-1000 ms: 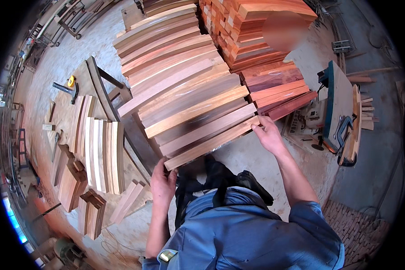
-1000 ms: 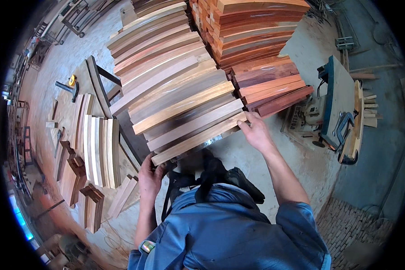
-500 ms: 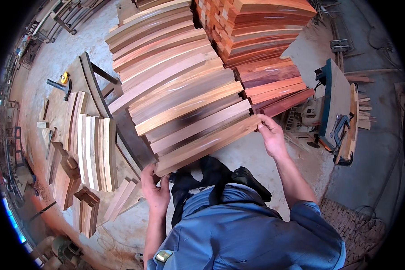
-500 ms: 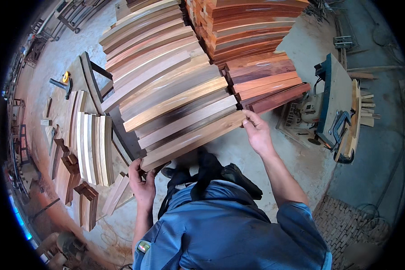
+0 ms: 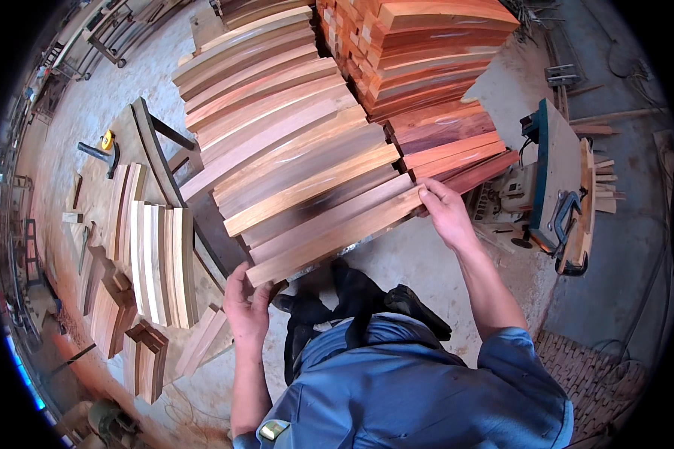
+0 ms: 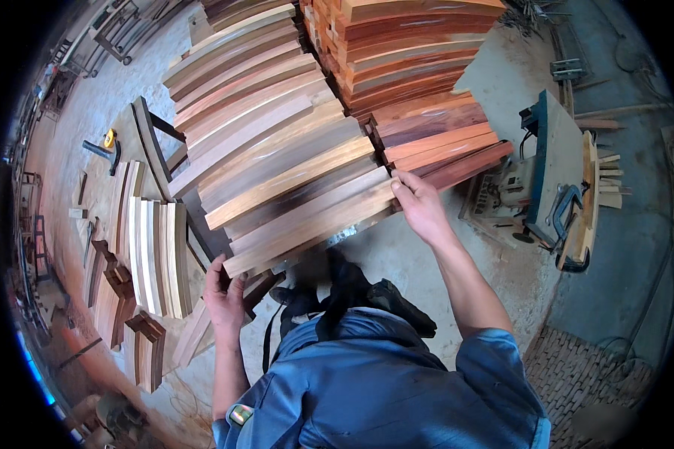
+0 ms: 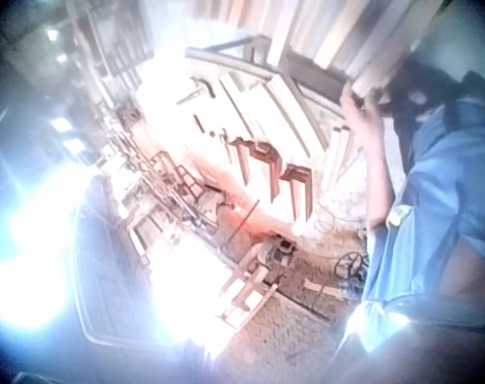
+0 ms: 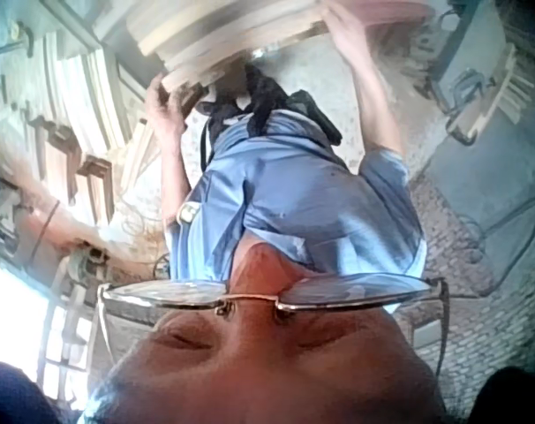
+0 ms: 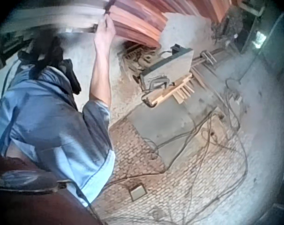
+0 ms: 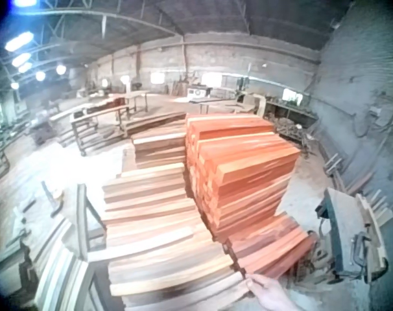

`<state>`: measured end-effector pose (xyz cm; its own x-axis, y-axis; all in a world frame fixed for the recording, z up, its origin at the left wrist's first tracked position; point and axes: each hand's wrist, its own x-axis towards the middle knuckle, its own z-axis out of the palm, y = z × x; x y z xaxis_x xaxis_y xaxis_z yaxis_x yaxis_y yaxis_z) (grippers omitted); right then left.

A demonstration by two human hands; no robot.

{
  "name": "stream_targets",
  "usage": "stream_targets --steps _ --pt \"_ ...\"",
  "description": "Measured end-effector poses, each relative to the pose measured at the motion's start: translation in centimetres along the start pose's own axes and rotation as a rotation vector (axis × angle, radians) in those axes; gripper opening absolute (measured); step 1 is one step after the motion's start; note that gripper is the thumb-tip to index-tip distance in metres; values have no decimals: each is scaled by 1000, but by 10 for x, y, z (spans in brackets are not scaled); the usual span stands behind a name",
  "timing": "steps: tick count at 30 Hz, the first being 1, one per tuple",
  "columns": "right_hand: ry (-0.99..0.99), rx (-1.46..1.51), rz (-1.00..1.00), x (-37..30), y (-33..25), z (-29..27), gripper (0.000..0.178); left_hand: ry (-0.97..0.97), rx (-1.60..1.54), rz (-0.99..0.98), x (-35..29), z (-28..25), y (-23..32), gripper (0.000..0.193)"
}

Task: The person repeatedly picks up wooden planks from a workbench and stacks them onto a growing pile. They handle the planks one by one, occasionally adjusting the alignment of the stack. The task continues throughout the clip with the person moving planks between two locations on the bench.

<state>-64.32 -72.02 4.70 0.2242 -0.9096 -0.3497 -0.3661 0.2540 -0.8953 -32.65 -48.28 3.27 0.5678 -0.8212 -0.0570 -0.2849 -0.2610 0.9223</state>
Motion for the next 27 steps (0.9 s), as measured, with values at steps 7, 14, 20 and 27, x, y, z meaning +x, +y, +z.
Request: stream_targets --steps 7,14,20,27 --pt "83 -328 -263 30 -20 14 40 74 17 -82 27 3 3 51" --pt "87 -538 -287 34 -48 27 39 144 7 -71 38 7 -31 63" --pt "36 -519 -281 57 -32 23 41 45 64 -231 63 9 2 56" --pt "-49 -386 -339 67 -22 26 38 11 61 -102 63 6 13 47"
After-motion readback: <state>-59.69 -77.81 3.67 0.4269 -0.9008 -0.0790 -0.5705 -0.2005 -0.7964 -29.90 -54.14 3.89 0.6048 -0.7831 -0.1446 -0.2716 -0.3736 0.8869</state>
